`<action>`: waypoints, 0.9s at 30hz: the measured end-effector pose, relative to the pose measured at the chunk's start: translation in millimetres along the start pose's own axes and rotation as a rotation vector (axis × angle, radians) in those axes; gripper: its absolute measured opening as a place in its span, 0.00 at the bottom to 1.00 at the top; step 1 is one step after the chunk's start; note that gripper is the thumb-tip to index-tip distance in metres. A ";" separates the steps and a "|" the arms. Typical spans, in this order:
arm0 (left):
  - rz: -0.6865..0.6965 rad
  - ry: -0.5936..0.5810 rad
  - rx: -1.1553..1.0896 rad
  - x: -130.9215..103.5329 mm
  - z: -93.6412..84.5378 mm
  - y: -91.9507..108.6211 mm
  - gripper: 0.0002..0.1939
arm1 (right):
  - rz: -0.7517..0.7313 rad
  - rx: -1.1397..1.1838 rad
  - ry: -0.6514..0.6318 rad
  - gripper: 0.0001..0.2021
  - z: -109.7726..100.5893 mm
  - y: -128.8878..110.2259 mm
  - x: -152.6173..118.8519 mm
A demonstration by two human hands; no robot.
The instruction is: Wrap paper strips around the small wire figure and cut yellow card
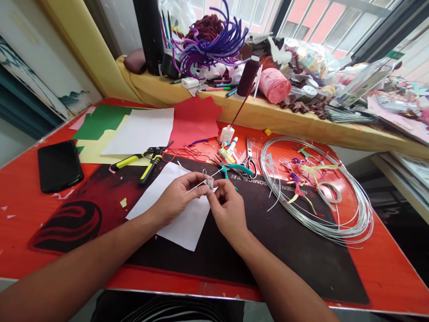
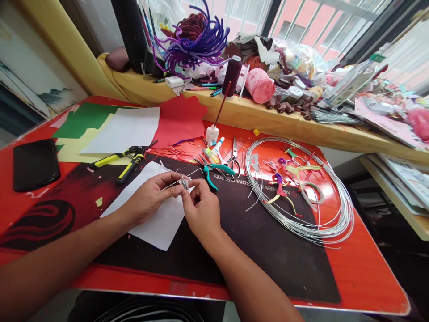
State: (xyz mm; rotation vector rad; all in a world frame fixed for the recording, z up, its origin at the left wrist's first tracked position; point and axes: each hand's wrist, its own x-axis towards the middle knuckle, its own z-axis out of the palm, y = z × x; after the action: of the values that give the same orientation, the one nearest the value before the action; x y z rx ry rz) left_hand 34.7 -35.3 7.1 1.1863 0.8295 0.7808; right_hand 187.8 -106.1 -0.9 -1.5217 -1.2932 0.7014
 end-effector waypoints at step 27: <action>-0.022 -0.164 -0.026 2.7 -0.1 -3.5 0.20 | 0.463 0.889 -0.239 0.19 -10.3 -1.5 10.0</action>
State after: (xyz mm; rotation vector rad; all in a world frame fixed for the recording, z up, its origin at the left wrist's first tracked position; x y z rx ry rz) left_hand 36.2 -33.6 3.3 1.1987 0.6940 0.6649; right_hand 199.0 -99.9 5.8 -0.9902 -0.6061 1.5453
